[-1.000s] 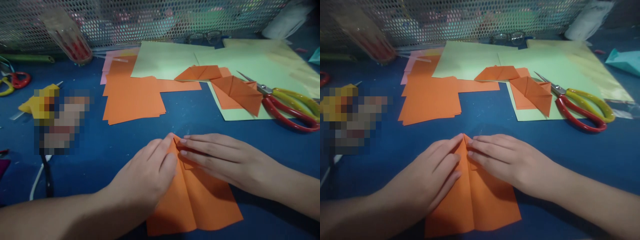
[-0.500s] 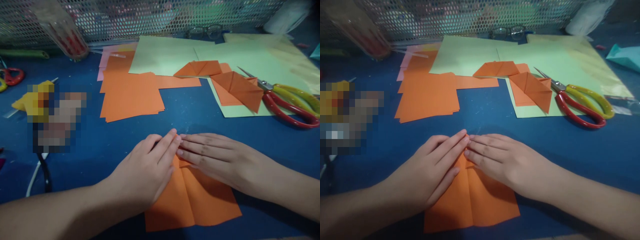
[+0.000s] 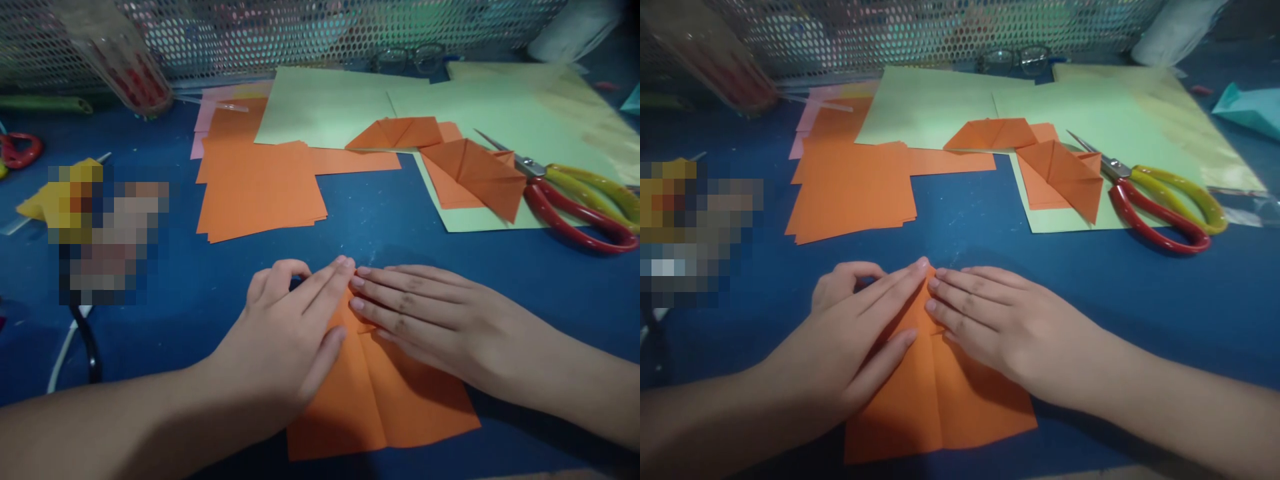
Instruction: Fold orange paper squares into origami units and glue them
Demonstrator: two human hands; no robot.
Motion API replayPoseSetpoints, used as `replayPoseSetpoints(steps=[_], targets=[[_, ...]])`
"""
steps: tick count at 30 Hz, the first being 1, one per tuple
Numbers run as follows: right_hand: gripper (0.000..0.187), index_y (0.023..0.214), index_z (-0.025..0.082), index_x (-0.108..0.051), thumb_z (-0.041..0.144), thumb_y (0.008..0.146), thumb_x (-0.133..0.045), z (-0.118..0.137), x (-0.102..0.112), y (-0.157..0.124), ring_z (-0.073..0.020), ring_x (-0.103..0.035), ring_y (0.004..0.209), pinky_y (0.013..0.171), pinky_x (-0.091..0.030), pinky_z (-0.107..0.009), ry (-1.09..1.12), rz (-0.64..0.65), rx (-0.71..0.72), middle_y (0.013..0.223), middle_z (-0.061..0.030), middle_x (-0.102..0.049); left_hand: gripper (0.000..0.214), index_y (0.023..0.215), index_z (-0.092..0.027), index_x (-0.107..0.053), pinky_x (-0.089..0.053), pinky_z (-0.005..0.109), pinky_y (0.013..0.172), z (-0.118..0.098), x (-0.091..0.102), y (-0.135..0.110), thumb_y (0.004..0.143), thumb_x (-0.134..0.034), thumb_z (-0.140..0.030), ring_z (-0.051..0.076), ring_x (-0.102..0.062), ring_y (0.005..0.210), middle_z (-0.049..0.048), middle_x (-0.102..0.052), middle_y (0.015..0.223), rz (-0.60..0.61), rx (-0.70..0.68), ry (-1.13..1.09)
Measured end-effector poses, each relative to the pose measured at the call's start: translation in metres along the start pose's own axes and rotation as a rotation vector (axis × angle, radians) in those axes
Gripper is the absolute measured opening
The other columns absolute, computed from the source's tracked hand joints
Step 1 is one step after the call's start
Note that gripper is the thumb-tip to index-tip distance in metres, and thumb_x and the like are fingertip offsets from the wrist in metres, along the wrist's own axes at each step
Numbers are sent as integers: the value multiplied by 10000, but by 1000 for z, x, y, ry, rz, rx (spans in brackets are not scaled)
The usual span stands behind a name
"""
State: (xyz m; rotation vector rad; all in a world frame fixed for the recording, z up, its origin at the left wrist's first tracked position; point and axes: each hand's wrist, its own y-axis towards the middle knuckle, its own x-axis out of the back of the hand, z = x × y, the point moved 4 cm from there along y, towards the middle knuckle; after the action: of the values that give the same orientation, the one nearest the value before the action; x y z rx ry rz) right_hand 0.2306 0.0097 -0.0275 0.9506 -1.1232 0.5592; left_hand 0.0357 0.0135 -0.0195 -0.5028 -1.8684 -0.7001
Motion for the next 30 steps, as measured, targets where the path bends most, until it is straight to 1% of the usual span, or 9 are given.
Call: replayPoseSetpoints(steps=[4, 9, 11, 15, 18, 21, 25, 27, 30], targets=[[451, 1395, 149, -619, 91, 1085, -297, 1, 2, 2, -147, -455, 1464, 1259, -343, -343, -15, -19, -13, 1480, -43, -612, 499, 1498, -90, -453, -411, 432, 870, 1, 1, 1, 1020, -418, -229, 290, -508, 1075, 106, -659, 1402, 18, 17, -35], [346, 1302, 93, -685, 162, 1078, -432, 6, 12, 14, -207, -621, 1313, 1151, -494, -349, -67, 23, 58, 1392, -93, -656, 493, 1473, -109, -471, -427, 433, 862, 3, 1, 2, 995, -445, -226, 282, -530, 1047, 118, -680, 1330, 28, 39, -55], [349, 1284, 68, -692, 174, 1080, -429, 8, 14, 18, -228, -647, 1277, 1107, -532, -361, -90, 49, 83, 1379, -114, -655, 485, 1471, -127, -473, -429, 437, 862, 3, 2, 2, 999, -446, -234, 283, -528, 1043, 108, -673, 1356, 36, 38, -57], [365, 1298, 59, -681, 176, 1086, -408, 6, 15, 18, -224, -625, 1300, 1125, -504, -368, -86, 57, 70, 1395, -135, -632, 452, 1456, -154, -509, -432, 448, 875, 3, 2, 1, 1018, -441, -246, 289, -505, 1050, 64, -620, 1477, 43, 17, -22], [364, 1350, 76, -648, 140, 1072, -422, 3, 14, 15, -216, -580, 1347, 1148, -477, -378, -50, 75, 98, 1430, -132, -601, 449, 1454, -149, -537, -437, 461, 891, 3, 2, 1, 1036, -417, -264, 293, -515, 1060, 53, -584, 1528, 53, 2, 14], [377, 1382, 69, -619, 117, 1062, -427, 1, 13, 12, -226, -559, 1368, 1152, -468, -401, -41, 92, 112, 1460, -146, -569, 465, 1457, -127, -551, -446, 473, 898, 2, 0, 1, 1053, -380, -280, 305, -542, 1098, 67, -575, 1538, 65, -14, 48], [396, 1420, 54, -581, 122, 1061, -429, 1, 11, 10, -228, -523, 1401, 1167, -450, -399, -45, 108, 94, 1495, -155, -537, 477, 1441, -71, -566, -483, 463, 923, -5, 0, -1, 1070, -312, -230, 302, -583, 1223, 93, -585, 1523, 56, -46, 111], [412, 1441, 60, -564, 118, 1059, -421, 2, 10, 9, -222, -499, 1422, 1176, -441, -397, -42, 121, 99, 1507, -154, -525, 479, 1426, -40, -576, -500, 440, 981, -9, -1, -3, 1073, -299, -209, 283, -586, 1303, 123, -596, 1505, 82, -69, 149], [425, 1456, 58, -548, 109, 1052, -426, 2, 9, 8, -219, -484, 1433, 1184, -430, -398, -40, 126, 97, 1512, -157, -519, 485, 1411, 3, -581, -480, 415, 1101, -15, -3, -5, 1077, -293, -199, 271, -560, 1393, 169, -592, 1494, 110, -123, 201]])
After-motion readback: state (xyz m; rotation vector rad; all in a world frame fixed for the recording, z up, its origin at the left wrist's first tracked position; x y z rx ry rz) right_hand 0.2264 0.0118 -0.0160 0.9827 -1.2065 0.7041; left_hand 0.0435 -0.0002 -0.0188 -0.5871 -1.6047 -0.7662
